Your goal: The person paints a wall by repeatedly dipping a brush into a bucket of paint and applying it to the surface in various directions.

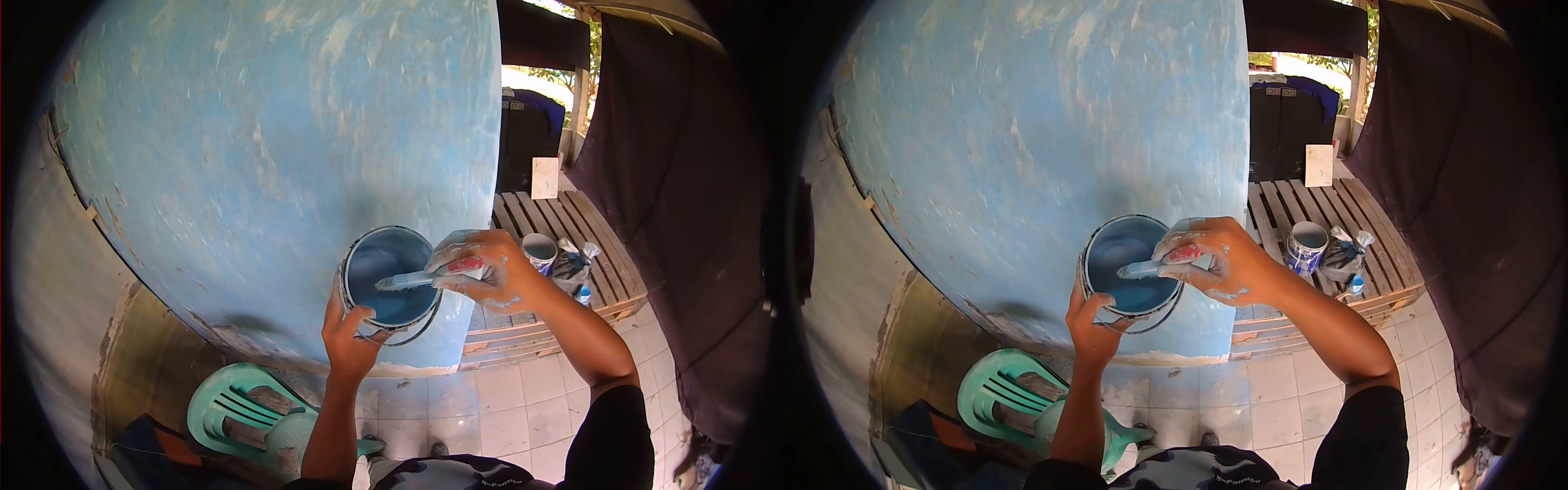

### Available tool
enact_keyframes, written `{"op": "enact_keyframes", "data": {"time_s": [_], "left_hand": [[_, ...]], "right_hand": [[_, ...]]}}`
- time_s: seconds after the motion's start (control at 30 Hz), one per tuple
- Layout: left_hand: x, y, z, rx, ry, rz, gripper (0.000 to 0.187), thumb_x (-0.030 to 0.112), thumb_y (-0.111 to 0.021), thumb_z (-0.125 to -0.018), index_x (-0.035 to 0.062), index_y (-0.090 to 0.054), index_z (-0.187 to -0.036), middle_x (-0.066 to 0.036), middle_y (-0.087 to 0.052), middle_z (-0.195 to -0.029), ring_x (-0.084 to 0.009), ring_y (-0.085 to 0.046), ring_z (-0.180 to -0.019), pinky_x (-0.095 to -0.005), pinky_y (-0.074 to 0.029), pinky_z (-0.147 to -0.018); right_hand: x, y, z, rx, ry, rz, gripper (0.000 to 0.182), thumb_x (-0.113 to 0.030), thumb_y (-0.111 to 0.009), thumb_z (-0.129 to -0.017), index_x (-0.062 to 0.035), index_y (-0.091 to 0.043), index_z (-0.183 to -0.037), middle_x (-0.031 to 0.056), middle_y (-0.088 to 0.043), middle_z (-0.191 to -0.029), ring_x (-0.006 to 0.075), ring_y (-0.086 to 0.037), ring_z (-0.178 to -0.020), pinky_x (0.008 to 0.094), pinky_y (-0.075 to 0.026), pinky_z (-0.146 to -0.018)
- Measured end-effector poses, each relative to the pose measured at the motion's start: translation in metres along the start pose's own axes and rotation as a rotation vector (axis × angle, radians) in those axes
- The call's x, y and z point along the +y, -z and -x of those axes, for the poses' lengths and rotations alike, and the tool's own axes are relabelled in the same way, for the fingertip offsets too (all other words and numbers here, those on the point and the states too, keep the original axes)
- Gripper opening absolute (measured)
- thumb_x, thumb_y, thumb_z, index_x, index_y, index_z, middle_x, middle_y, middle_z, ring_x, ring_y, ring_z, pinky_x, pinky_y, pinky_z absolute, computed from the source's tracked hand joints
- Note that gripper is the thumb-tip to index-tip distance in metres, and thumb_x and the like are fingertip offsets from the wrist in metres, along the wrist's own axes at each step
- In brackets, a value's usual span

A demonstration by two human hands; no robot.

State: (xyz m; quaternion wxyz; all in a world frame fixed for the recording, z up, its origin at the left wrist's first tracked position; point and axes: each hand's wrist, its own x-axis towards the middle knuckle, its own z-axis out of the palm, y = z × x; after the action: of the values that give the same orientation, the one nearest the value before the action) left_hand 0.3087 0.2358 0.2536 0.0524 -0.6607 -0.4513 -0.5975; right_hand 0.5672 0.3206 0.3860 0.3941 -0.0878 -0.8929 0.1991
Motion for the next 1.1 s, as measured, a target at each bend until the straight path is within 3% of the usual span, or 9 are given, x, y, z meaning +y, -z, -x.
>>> {"op": "enact_keyframes", "data": {"time_s": [0.03,0.17,0.4,0.9,1.1], "left_hand": [[0.0,0.0,0.0,-0.001,0.002,0.003,0.048,0.002,-0.096,-0.05,0.0036,-0.062,-0.084,-0.036,-0.051,-0.149,-0.0517,-0.052,-0.139,-0.05,-0.047,-0.111],[0.007,-0.001,0.002,-0.029,-0.084,-0.072,0.044,0.007,-0.095,-0.057,0.005,-0.06,-0.084,-0.035,-0.05,-0.151,-0.051,-0.053,-0.138,-0.0502,-0.049,-0.109],[0.016,0.003,0.001,-0.074,-0.154,-0.181,0.036,0.017,-0.092,-0.06,0.0043,-0.064,-0.078,-0.04,-0.049,-0.149,-0.0526,-0.057,-0.133,-0.0504,-0.053,-0.105],[0.019,0.016,-0.005,-0.104,-0.219,-0.245,0.037,0.006,-0.09,-0.05,0.0047,-0.067,-0.079,-0.039,-0.048,-0.15,-0.0534,-0.054,-0.136,-0.0511,-0.053,-0.106],[0.014,0.02,0.0,-0.129,-0.181,-0.245,0.036,0.008,-0.09,-0.051,0.0048,-0.066,-0.078,-0.039,-0.048,-0.15,-0.0535,-0.055,-0.135,-0.051,-0.054,-0.105]], "right_hand": [[0.007,-0.007,0.003,-0.027,-0.019,0.017,0.03,-0.006,-0.084,-0.083,-0.002,-0.075,-0.111,0.0179,-0.075,-0.105,0.0338,-0.072,-0.09,0.0389,-0.058,-0.08],[0.014,-0.019,0.009,-0.088,-0.102,0.119,0.033,-0.001,-0.082,-0.081,-0.0045,-0.075,-0.114,0.019,-0.072,-0.115,0.0374,-0.07,-0.102,0.0425,-0.058,-0.088],[0.019,-0.024,0.014,-0.132,-0.171,0.122,0.035,0.001,-0.081,-0.082,-0.0038,-0.076,-0.116,0.0197,-0.072,-0.115,0.0384,-0.07,-0.101,0.0431,-0.058,-0.091],[0.026,-0.041,0.016,-0.227,-0.136,0.08,0.038,0.005,-0.079,-0.076,-0.0012,-0.073,-0.113,0.0199,-0.071,-0.105,0.0413,-0.069,-0.095,0.0447,-0.056,-0.086],[0.032,-0.055,0.018,-0.251,-0.152,0.073,0.038,0.005,-0.079,-0.077,-0.0014,-0.072,-0.113,0.0198,-0.07,-0.103,0.0411,-0.068,-0.094,0.0453,-0.056,-0.085]]}}
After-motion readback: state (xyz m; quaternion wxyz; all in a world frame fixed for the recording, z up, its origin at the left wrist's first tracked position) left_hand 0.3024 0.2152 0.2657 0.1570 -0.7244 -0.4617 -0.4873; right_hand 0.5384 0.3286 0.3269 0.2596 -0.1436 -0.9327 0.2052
